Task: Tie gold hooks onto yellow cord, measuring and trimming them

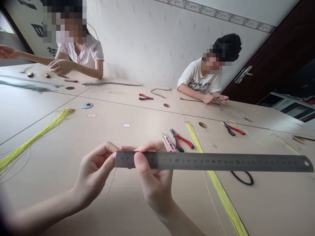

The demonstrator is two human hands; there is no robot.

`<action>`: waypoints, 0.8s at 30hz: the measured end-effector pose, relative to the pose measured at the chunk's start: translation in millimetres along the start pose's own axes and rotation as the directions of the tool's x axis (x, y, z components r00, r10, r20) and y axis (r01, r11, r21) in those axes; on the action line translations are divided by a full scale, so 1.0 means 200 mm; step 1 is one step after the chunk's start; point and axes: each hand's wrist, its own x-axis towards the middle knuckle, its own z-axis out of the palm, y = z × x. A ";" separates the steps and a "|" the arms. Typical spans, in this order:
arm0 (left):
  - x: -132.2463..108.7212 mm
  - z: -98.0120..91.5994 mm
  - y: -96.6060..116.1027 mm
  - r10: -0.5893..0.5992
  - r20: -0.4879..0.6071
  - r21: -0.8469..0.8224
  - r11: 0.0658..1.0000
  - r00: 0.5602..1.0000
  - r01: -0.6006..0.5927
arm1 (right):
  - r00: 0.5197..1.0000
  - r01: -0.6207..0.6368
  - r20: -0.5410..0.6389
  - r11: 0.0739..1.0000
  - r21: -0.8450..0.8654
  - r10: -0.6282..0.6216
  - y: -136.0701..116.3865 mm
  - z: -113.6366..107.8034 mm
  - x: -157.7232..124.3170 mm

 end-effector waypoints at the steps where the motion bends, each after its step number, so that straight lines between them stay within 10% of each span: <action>1: 0.00 0.00 0.00 0.002 -0.013 0.001 1.000 1.000 -0.002 | 1.000 0.004 0.017 1.000 0.005 -0.004 0.00 0.00 0.00; 24: -0.03 0.01 0.05 -0.027 0.139 -0.082 0.996 0.990 0.039 | 0.993 -0.078 0.103 0.973 0.216 0.057 -0.05 -0.02 0.00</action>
